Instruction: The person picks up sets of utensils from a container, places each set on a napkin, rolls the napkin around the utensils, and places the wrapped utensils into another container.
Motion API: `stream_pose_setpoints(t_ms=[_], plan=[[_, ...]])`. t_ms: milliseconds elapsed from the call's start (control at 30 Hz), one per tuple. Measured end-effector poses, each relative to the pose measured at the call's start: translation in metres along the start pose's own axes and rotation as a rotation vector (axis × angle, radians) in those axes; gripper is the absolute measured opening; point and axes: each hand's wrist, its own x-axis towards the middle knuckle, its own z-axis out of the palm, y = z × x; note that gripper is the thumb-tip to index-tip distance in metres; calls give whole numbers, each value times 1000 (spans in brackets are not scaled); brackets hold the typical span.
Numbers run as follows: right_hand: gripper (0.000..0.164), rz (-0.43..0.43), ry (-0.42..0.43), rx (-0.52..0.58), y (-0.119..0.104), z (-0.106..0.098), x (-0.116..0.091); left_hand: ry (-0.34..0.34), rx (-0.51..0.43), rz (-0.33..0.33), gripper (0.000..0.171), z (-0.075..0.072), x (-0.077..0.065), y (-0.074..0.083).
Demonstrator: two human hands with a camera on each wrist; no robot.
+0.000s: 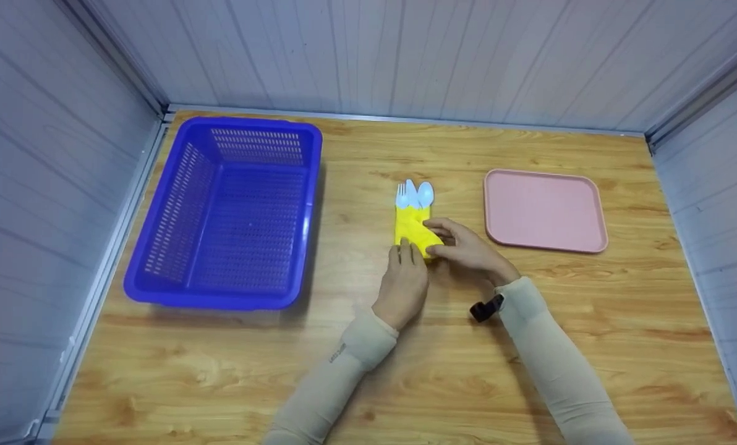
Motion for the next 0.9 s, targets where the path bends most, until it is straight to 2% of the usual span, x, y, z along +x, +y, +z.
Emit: stream_pose_setpoints(t_ms=[100, 200, 267, 333, 400, 467, 533, 633, 767, 900], plan=[[50, 42, 115, -84, -2, 6, 1, -55, 75, 37, 51, 1, -2, 4], [43, 83, 209, -206, -6, 12, 2, -102, 130, 41, 66, 0, -3, 6], [39, 116, 251, -278, -7, 14, 3, -131, 157, 46, 72, -2, -2, 7], [35, 154, 278, -300, -9, 16, 4, -160, 155, 60, 73, -6, -1, 5], [34, 194, 284, -294, -9, 16, 6, -195, 88, 55, 68, -9, 3, 1], [33, 235, 279, -261, -8, 16, 7, -226, -32, 14, 56, -12, 9, -6], [34, 275, 268, -230, -9, 16, 9, -254, -188, -78, 44, -14, 15, -15], [36, 331, 254, -196, -10, 15, 12, -294, -419, -255, 33, -15, 26, -29], [38, 379, 231, -189, -13, 16, 15, -357, -631, -447, 38, -10, 40, -41], [37, 401, 226, -187, -13, 17, 16, -380, -736, -547, 45, -5, 45, -48]])
